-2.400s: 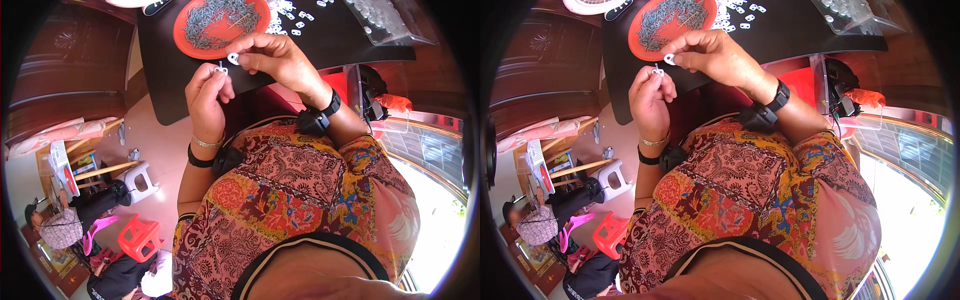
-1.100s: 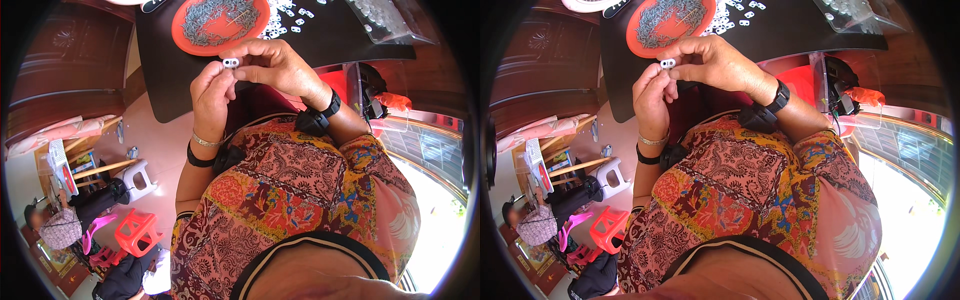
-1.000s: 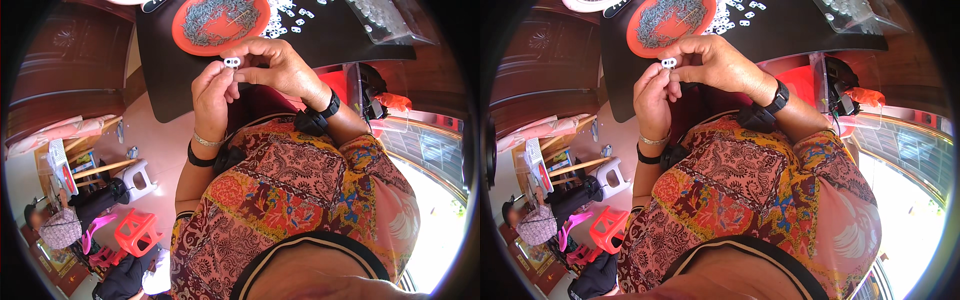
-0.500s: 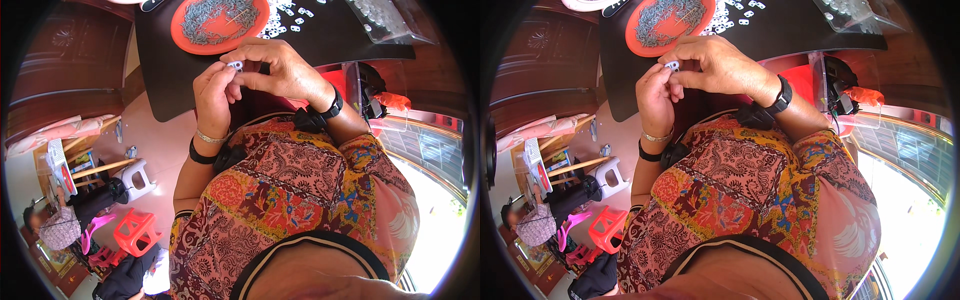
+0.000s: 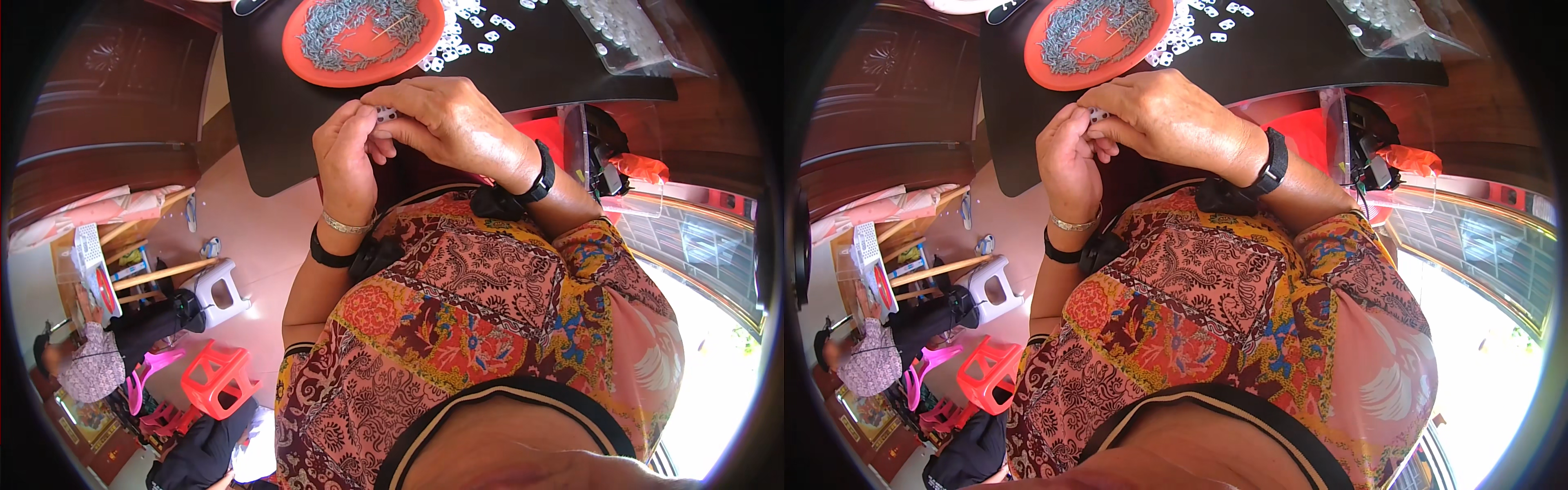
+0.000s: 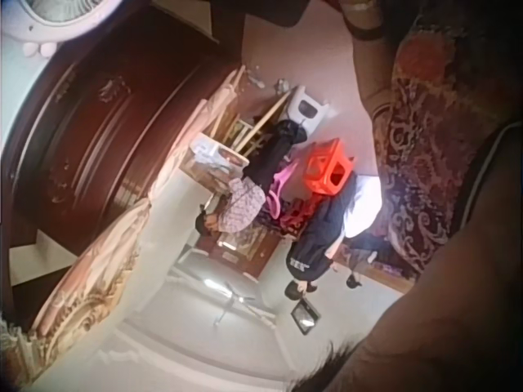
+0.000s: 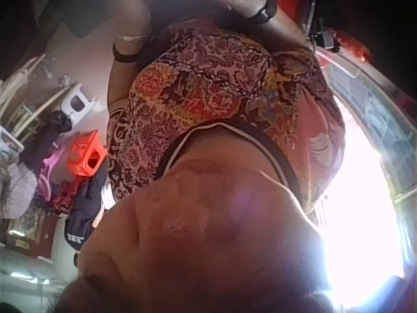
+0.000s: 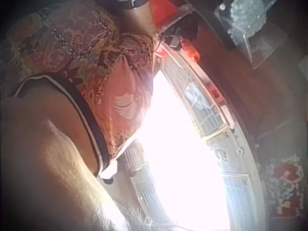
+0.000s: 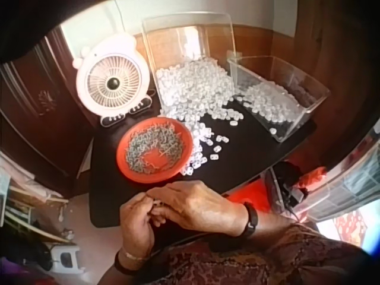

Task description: Assembling small white plastic components with tiny metal rings.

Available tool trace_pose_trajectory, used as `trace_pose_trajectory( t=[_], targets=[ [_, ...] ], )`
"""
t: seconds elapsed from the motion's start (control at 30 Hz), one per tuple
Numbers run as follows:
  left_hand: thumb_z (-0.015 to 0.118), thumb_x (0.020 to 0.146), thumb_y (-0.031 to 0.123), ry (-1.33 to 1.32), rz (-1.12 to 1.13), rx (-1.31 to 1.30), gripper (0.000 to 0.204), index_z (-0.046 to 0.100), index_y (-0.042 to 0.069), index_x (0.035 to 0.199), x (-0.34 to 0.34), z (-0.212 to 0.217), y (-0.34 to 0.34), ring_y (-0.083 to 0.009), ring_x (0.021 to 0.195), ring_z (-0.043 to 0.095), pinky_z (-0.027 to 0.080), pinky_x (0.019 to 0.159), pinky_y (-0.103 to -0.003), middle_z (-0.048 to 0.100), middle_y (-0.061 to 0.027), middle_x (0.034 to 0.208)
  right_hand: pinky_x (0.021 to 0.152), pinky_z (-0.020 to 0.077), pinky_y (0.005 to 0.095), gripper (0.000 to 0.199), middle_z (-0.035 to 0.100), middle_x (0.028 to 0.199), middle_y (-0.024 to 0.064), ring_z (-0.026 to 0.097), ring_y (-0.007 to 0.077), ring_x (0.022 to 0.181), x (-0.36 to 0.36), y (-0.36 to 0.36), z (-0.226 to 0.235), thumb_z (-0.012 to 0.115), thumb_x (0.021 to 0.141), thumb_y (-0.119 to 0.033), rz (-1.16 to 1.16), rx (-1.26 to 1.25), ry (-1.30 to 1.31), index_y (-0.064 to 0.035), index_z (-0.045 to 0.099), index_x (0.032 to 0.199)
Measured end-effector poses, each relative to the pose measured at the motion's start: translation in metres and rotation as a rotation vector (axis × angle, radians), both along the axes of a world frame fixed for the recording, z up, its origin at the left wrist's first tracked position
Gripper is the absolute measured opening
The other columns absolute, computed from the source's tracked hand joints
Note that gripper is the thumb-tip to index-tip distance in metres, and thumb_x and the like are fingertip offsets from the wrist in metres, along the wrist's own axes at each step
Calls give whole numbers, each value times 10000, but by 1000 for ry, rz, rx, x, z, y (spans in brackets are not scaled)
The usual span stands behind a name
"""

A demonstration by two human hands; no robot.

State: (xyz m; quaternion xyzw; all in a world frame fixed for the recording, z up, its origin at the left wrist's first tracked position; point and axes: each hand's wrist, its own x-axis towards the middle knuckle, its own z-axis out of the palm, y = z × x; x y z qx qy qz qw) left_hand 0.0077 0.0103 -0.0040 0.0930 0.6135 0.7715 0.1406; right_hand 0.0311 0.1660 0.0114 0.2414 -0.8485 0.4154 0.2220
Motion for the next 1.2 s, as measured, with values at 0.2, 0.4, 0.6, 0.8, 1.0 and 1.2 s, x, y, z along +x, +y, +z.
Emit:
trace_pose_trajectory(
  t=[0.2,0.4,0.6,0.8,1.0,1.2],
  targets=[
    [461,907,186,29,15,1,274,611,-26,817,4,-2,-1,-95,516,506,372,481,-208,565,-41,628,621,518,373,183,629,767,120,635,310,710,0,-1,-2,657,796,-134,10,-2,40,-37,626,949],
    [441,925,165,39,13,33,276,601,-35,822,5,0,-2,-101,507,496,356,466,-207,554,-52,624,601,523,348,182,640,758,97,646,280,690,-1,-4,-2,672,807,-144,19,7,34,-30,632,943],
    [442,929,174,87,-25,54,284,581,-33,793,4,0,1,-99,505,484,347,463,-205,536,-47,613,589,524,336,170,640,750,91,646,275,680,0,0,-1,675,805,-145,-16,62,56,-31,637,926],
    [446,931,191,75,-17,69,291,583,-22,787,3,6,9,-101,516,478,344,479,-216,530,-46,610,578,522,355,137,642,747,101,648,283,674,0,13,7,650,812,-133,-16,-34,112,-47,635,917],
    [445,929,204,72,-41,90,291,594,-3,790,-7,3,-8,-101,526,479,340,489,-215,523,-38,607,658,498,320,276,687,884,139,646,240,728,-12,122,103,624,855,-121,-843,12,332,-18,637,1110],
    [448,918,197,48,-21,93,276,592,4,784,-7,5,-9,-106,525,479,339,489,-219,516,-34,600,810,487,371,297,619,1072,177,600,324,974,-28,162,120,648,793,-119,-1066,442,591,-9,644,1069]
  ],
)
